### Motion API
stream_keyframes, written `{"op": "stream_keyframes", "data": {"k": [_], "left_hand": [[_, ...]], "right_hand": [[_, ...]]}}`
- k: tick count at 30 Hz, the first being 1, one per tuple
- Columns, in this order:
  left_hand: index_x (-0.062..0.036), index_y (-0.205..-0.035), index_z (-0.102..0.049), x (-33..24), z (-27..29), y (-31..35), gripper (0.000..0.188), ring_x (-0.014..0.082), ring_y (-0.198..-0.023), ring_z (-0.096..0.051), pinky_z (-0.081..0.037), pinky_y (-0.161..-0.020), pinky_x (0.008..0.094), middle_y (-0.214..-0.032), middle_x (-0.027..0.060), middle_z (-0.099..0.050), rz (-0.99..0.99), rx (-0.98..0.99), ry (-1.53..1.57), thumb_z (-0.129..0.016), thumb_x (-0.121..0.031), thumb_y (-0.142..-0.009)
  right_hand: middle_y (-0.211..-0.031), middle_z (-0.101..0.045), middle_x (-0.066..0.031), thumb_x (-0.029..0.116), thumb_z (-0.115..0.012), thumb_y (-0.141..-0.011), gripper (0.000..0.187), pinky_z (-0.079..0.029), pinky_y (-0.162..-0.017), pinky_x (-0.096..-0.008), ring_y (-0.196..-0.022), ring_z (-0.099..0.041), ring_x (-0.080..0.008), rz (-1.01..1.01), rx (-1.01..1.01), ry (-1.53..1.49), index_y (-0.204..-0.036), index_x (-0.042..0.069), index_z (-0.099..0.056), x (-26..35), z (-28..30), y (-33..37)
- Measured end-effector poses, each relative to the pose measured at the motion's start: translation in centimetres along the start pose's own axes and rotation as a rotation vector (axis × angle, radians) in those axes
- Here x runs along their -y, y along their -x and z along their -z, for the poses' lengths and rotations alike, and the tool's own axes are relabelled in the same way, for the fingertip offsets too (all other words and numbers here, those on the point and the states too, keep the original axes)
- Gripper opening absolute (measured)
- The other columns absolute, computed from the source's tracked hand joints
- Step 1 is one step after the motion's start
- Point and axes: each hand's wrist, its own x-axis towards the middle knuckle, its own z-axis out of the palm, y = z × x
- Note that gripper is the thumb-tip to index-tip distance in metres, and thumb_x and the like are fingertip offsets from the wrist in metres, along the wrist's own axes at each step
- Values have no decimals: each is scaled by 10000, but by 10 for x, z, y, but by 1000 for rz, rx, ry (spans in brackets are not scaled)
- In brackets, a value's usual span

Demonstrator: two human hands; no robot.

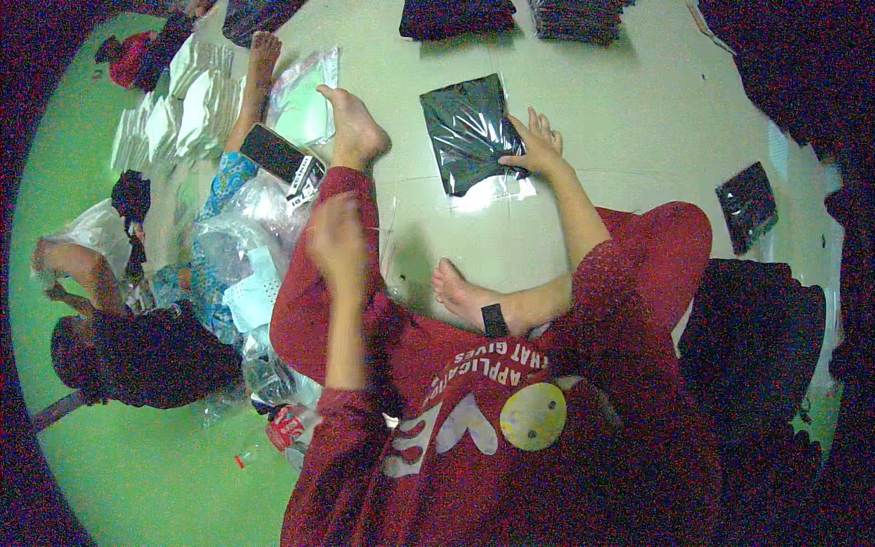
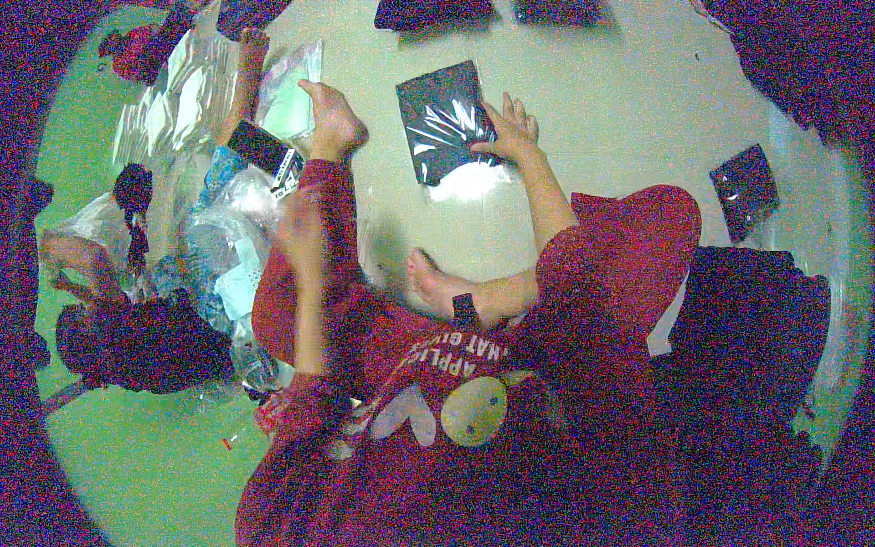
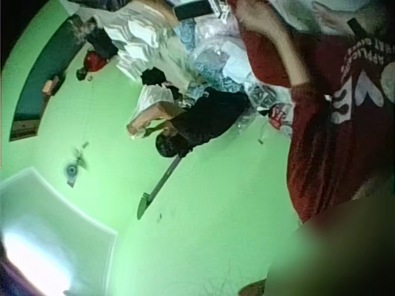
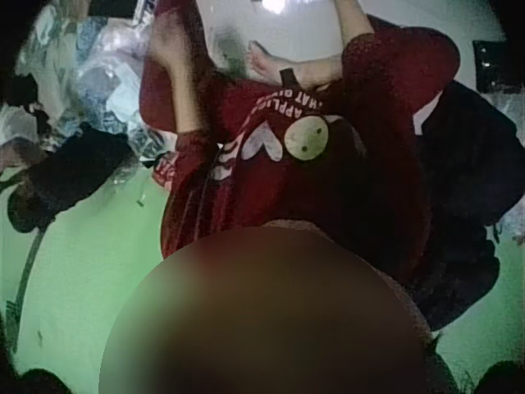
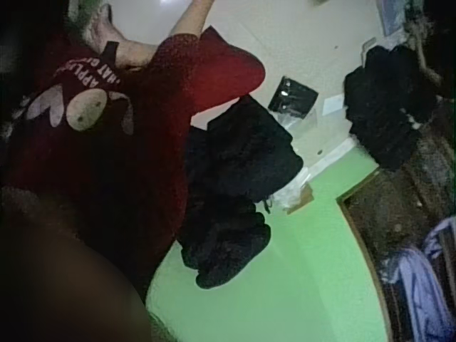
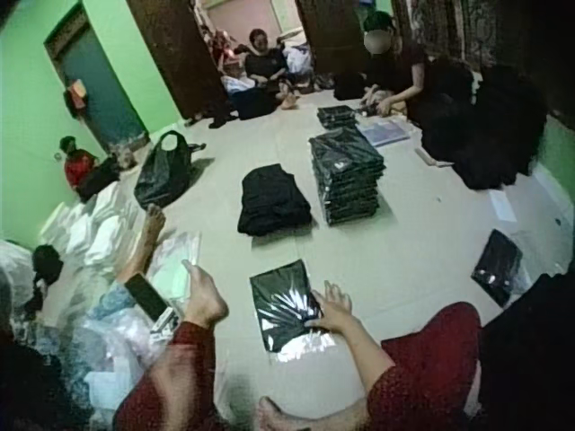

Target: The person folds dark-colored garments and places them into clear plastic bags. They seal the bags, apply a small white label to the front, and stack the finished packages. The process is repeated for multiple items.

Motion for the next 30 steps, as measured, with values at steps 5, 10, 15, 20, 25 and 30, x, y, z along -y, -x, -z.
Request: {"op": "stream_keyframes", "data": {"k": [5,10,15,20,25,30], "left_hand": [[-8,-924,-574,-62,-163,50,173,308,-849,-531,-411,-783,374,-891,161,-576,-367,490,255,-522,-112,-796],[-17,-914,-571,-66,-217,68,179,344,-840,-529,-407,-749,415,-878,171,-574,-261,473,181,-526,-121,-776],[-34,-887,-579,-75,-225,74,180,339,-787,-522,-388,-694,435,-834,151,-563,-237,373,127,-531,-176,-787],[-30,-864,-553,-83,-231,76,174,335,-804,-517,-368,-710,445,-843,152,-549,-210,400,-18,-529,-186,-790],[-29,-845,-530,-66,-212,81,147,321,-837,-502,-361,-716,435,-854,140,-537,-127,363,122,-513,-168,-800],[-46,-906,-552,-59,-197,84,145,317,-847,-494,-370,-739,418,-892,131,-538,-256,352,81,-503,-139,-807]], "right_hand": [[-1438,-77,-157,600,-683,-542,989,-150,-987,-553,-1318,-86,-346,17,36,38,-1360,283,-227,-7,-1,-3],[-1443,-58,-146,596,-692,-534,997,-127,-994,-582,-1322,-56,-348,5,41,8,-1358,286,-225,-10,-6,-5],[-1426,-128,-172,621,-675,-524,975,-208,-963,-520,-1304,-143,-346,50,-57,37,-1343,276,-274,-11,-9,-2],[-1429,-123,-168,626,-673,-519,981,-210,-962,-522,-1311,-129,-339,36,-49,45,-1345,279,-272,-10,-8,-1],[-1431,-117,-164,646,-652,-532,976,-193,-970,-533,-1309,-136,-343,52,-66,31,-1350,280,-264,-11,-10,1],[-1427,-135,-165,654,-627,-561,941,-181,-971,-542,-1303,-148,-352,51,-134,10,-1346,273,-274,-10,-15,2]]}}
